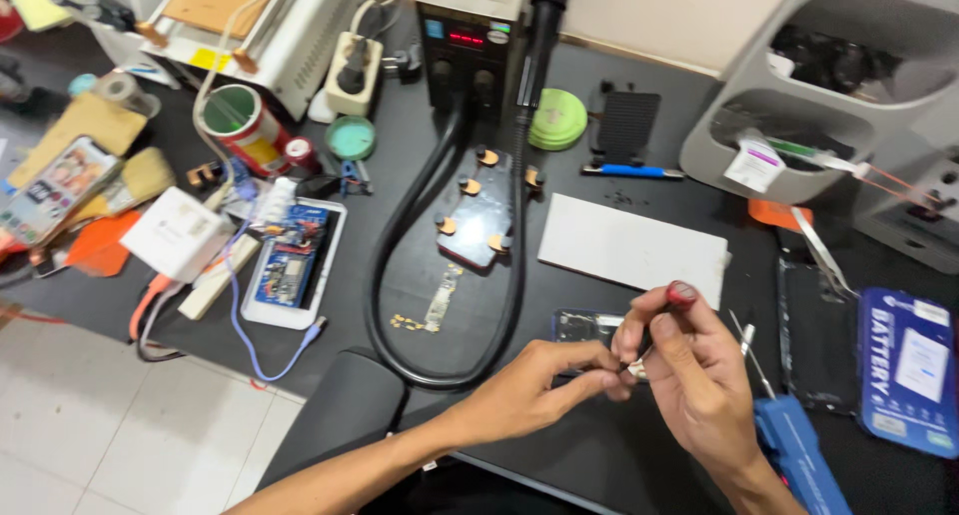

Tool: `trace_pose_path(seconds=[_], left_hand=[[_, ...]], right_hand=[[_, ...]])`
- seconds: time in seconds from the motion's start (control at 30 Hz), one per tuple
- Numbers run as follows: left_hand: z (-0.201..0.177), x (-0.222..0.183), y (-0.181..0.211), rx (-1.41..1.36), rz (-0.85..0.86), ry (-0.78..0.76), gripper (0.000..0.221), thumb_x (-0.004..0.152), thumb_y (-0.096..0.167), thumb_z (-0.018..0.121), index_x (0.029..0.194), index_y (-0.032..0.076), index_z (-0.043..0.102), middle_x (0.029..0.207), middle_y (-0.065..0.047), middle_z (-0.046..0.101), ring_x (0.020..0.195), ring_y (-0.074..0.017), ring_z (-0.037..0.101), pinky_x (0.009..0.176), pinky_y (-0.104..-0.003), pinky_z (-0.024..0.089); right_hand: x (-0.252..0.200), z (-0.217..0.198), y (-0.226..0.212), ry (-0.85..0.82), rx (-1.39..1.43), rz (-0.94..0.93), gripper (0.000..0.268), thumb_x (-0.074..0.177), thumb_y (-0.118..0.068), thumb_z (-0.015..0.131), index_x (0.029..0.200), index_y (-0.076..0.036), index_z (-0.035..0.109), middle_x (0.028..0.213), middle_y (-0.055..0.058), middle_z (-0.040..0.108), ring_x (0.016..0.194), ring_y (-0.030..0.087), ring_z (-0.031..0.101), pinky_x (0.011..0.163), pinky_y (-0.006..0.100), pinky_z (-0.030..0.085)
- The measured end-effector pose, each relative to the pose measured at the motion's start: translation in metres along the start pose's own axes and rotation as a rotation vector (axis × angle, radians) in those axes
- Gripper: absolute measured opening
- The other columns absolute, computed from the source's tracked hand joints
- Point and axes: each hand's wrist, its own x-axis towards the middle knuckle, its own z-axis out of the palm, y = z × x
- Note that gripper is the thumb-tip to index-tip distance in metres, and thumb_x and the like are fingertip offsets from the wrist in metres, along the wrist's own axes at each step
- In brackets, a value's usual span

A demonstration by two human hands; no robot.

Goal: The person disassembles a smartphone, removes the battery, and uses a screwdriver to adjust internal components. They then reassemble the device by aligning the screen and securing it with screws.

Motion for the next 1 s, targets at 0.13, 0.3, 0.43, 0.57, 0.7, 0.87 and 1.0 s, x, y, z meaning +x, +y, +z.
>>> trace_pose_path(seconds=[0.13,0.3,0.43,0.57,0.7,0.87,1.0], left_hand=[[-0.014,-0.006,-0.007,-0.193,-0.087,0.12,0.02,0.109,0.017,0.059,0.108,-0.001,0.068,0.094,-0.005,0.072,0.093,-0.0109,0.068,0.089,-0.028,0.055],[-0.042,-0.007,-0.014,-0.245,-0.114,0.25,0.017,0.102,0.015,0.067,0.103,-0.002,0.069,0.091,-0.007,0.073,0.088,-0.0107,0.07,0.084,-0.028,0.054],[-0.051,-0.006,-0.014,-0.22,-0.142,0.347,0.018,0.099,0.014,0.07,0.103,-0.003,0.071,0.094,-0.008,0.076,0.088,-0.0115,0.072,0.083,-0.027,0.054],[-0.057,-0.003,-0.013,-0.27,-0.122,0.359,0.019,0.1,0.014,0.068,0.106,-0.003,0.073,0.095,-0.009,0.077,0.09,-0.0121,0.073,0.086,-0.026,0.056],[-0.058,-0.003,-0.015,-0.328,-0.099,0.37,0.015,0.097,0.011,0.07,0.103,-0.003,0.071,0.096,-0.009,0.075,0.089,-0.0129,0.073,0.086,-0.027,0.058],[-0.053,0.0,-0.017,-0.263,-0.134,0.376,0.015,0.095,0.009,0.072,0.1,-0.005,0.071,0.092,-0.01,0.076,0.086,-0.0144,0.073,0.082,-0.028,0.057],[-0.045,0.001,-0.012,-0.275,-0.209,0.355,0.018,0.095,0.011,0.07,0.101,-0.006,0.073,0.093,-0.01,0.077,0.086,-0.0151,0.074,0.082,-0.029,0.058]], right_hand=[[0.019,0.013,0.008,-0.001,-0.185,-0.186,0.013,0.109,-0.006,0.055,0.119,0.002,0.059,0.112,0.015,0.063,0.108,0.027,0.065,0.097,0.039,0.054],[0.027,0.009,0.013,0.084,-0.255,-0.174,0.01,0.104,-0.001,0.06,0.111,0.004,0.066,0.112,0.014,0.064,0.112,0.029,0.069,0.098,0.039,0.057],[0.027,-0.005,0.019,0.141,-0.357,-0.232,0.008,0.101,0.004,0.064,0.109,0.006,0.065,0.105,0.014,0.065,0.109,0.027,0.071,0.102,0.039,0.06],[0.023,-0.018,0.028,0.163,-0.4,-0.27,0.006,0.101,0.007,0.066,0.106,0.006,0.064,0.099,0.011,0.064,0.101,0.02,0.068,0.099,0.036,0.06],[0.014,-0.024,0.022,0.238,-0.717,-0.083,0.007,0.091,0.006,0.068,0.096,0.005,0.064,0.091,0.011,0.069,0.086,0.018,0.073,0.082,0.029,0.059],[0.001,-0.015,0.018,0.046,-0.886,0.197,0.024,0.089,-0.005,0.071,0.112,0.0,0.07,0.076,0.007,0.07,0.073,0.012,0.07,0.069,0.025,0.056],[-0.012,-0.003,0.015,-0.104,-0.996,0.22,0.032,0.091,-0.012,0.069,0.122,-0.003,0.068,0.074,0.001,0.071,0.067,0.008,0.069,0.063,0.025,0.056]])
